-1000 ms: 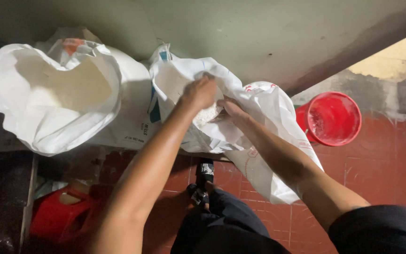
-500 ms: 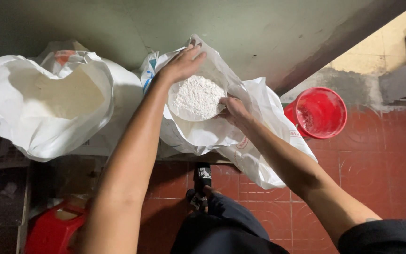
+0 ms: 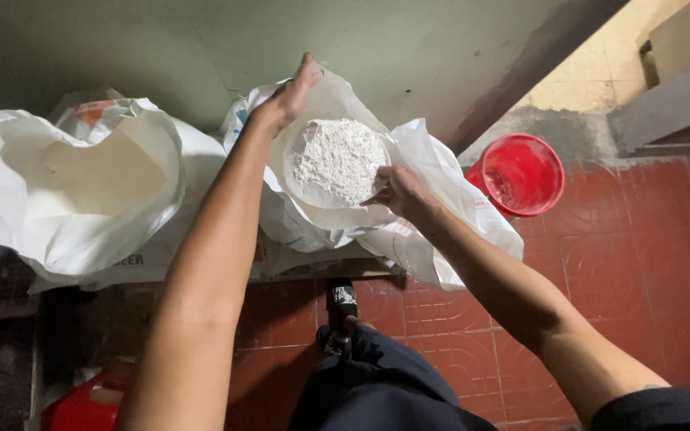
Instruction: The person scoops flour from a large sack into a red bucket using a white scoop, then carries the bucket to a large industrial mixer and pours the flour into it. The person repeats this process multiple times, returning to the sack to refill the bucket and then pouring it into the mixer.
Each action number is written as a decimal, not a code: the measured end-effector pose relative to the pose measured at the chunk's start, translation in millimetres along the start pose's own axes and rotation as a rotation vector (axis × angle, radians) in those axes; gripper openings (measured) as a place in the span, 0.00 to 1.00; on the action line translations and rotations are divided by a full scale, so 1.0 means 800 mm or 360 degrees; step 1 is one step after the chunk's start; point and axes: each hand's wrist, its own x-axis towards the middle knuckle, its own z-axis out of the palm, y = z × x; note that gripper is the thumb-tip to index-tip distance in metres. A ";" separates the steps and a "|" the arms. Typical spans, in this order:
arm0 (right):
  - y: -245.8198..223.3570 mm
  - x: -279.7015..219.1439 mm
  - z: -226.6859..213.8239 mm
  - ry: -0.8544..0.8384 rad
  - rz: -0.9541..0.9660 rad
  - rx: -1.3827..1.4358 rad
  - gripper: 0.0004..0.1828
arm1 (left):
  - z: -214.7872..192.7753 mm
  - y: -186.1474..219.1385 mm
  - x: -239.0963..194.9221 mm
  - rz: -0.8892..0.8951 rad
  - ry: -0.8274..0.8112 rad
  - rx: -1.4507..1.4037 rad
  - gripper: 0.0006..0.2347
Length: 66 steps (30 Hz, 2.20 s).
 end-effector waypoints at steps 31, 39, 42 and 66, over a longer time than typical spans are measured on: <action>-0.140 -0.175 -0.413 0.0636 -0.0380 0.0480 0.18 | 0.301 0.185 0.073 0.0832 0.0412 -0.0659 0.38; -0.122 -0.090 -0.618 0.0636 -0.0399 0.0316 0.15 | 0.502 0.195 0.272 0.0471 0.0209 -0.0943 0.38; -0.101 -0.041 -0.673 0.0604 -0.0376 0.0371 0.23 | 0.571 0.173 0.322 0.0200 0.0315 -0.0961 0.35; 0.067 0.342 -0.801 0.1395 0.0079 -0.1243 0.42 | 0.851 -0.152 0.443 -0.0527 0.0083 0.0074 0.37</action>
